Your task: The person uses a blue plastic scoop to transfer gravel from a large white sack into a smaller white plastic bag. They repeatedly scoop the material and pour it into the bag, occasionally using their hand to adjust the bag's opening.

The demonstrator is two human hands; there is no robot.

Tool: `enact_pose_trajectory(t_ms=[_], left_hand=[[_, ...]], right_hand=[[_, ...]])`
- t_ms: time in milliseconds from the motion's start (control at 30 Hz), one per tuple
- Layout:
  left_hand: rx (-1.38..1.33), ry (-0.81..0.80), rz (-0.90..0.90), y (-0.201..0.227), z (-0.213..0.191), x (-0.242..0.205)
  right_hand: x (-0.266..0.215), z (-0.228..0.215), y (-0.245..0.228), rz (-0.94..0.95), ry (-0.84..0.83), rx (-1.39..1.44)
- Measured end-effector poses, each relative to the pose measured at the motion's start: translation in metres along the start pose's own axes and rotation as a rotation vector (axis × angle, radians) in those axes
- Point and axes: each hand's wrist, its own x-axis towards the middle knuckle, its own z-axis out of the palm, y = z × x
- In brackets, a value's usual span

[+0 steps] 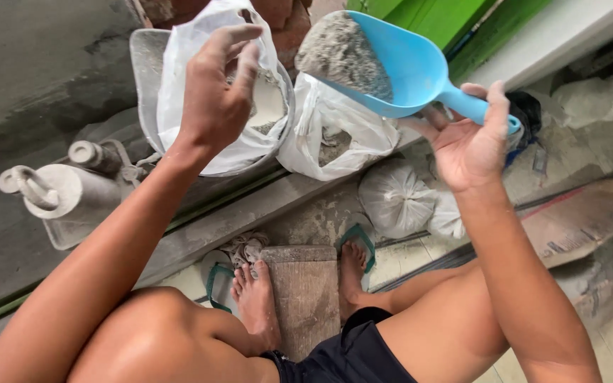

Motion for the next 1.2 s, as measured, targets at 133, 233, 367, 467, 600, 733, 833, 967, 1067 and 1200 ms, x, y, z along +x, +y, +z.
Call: enact_pose_trajectory(t_ms=[133,233,367,467,600,733,833,967,1067,1200], left_hand=[[0.206,-0.2,0.086,-0.012,0.023,-0.001],[0.47,-0.261,0.172,-0.022,0.046,-0.007],[1.012,-0.354,0.128,-0.039,0.072,-0.011],[0.984,-0.444,0.092,-0.051,0.086,-0.018],[0.823,-0.398,0.114,-0.07,0.098,-0.028],[0.727,-0.467,0.008,-0.064,0.099,-0.033],[0.758,-0.494,0.024,-0.056,0.102,-0.032],[0.728,-0.509,-0.003,-0.054,0.11,-0.028],[0.814,-0.538,0.026,-0.052,0.115,-0.025],[0.941,-0.562,0.025,-0.055,0.125,-0.019]], right_hand=[[-0.002,-0.042,-0.018,-0.032,0.083,-0.163],[0.001,-0.074,-0.02,-0.006,0.068,-0.253],[-0.003,-0.056,-0.007,0.095,0.213,-0.305],[0.01,-0.043,0.028,0.107,0.349,-0.409],[0.048,-0.046,0.108,-0.069,0.23,-0.573],[0.063,-0.039,0.134,-0.543,-0.223,-1.01],[0.052,-0.018,0.119,-0.473,-0.59,-1.291],[0.062,-0.015,0.125,-0.651,-0.738,-1.397],[0.065,-0.015,0.124,-0.557,-0.687,-1.392],[0.062,-0.007,0.111,-0.232,-0.491,-1.393]])
